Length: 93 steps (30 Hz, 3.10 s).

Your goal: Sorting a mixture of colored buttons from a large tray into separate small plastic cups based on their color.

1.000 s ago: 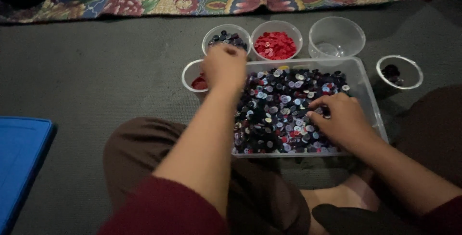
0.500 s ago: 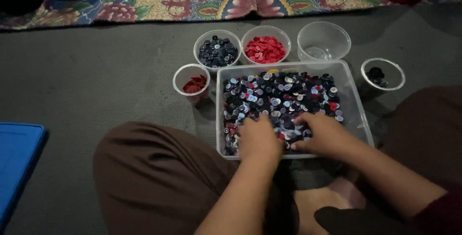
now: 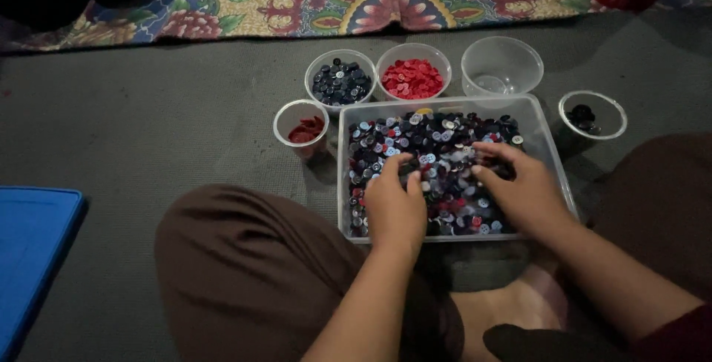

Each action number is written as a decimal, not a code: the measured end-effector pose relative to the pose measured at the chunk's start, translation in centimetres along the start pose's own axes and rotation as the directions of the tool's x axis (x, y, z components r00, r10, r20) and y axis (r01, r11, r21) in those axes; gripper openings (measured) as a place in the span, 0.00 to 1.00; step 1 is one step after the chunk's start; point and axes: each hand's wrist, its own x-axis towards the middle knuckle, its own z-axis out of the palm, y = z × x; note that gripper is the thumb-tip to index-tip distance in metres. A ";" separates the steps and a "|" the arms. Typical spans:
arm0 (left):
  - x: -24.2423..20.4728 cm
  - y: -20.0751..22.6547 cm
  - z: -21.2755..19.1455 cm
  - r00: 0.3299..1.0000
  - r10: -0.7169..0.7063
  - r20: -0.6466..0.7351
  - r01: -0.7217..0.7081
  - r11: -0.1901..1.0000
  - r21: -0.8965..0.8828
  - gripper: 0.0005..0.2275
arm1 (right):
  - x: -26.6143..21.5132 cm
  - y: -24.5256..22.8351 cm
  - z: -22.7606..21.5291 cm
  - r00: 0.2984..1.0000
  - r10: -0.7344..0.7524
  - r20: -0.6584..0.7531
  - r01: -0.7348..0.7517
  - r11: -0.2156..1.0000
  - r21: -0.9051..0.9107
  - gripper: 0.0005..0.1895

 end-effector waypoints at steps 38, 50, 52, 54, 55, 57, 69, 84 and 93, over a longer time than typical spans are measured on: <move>2.5 -3.0 -0.3 0.969 -0.159 0.191 0.166 0.986 -0.020 0.10 | 2.1 3.2 0.7 0.988 0.152 0.043 -0.151 0.988 -0.013 0.25; 2.3 -3.5 -0.3 0.975 -0.126 0.185 0.157 0.974 -0.166 0.10 | 0.7 0.9 -0.2 0.992 0.116 0.039 -0.120 0.988 0.097 0.20; 2.0 -3.0 -0.5 0.976 -0.120 0.182 0.146 0.980 -0.138 0.09 | 0.6 0.2 -0.9 0.993 0.110 0.043 -0.112 0.992 0.061 0.21; 1.2 -1.9 -1.2 0.976 -0.124 0.177 0.156 0.970 -0.185 0.08 | 0.9 0.0 -2.0 0.963 0.180 0.202 -0.192 0.981 0.039 0.22; 1.1 -1.6 -1.4 0.976 -0.126 0.176 0.158 0.970 -0.184 0.08 | 0.7 -0.6 -2.0 0.962 0.181 0.204 -0.193 0.980 0.039 0.22; 0.8 -1.2 -1.8 0.973 -0.137 0.187 0.166 0.975 -0.149 0.08 | 0.5 -1.7 -1.9 0.958 0.195 0.210 -0.179 0.980 -0.090 0.24; 2.9 -4.0 -0.1 0.951 -0.049 0.305 0.165 0.915 -0.368 0.14 | -0.1 -0.3 1.8 0.945 0.029 0.326 -0.105 0.971 0.217 0.18; 2.8 -4.5 0.6 0.959 0.014 0.282 0.131 0.863 -0.489 0.19 | 0.5 -0.7 0.7 0.885 0.162 0.436 -0.372 0.809 0.455 0.21; 2.6 -4.3 0.6 0.949 0.036 0.314 0.021 0.984 -0.178 0.11 | 1.1 0.4 1.2 0.902 0.087 0.424 -0.243 0.913 0.328 0.20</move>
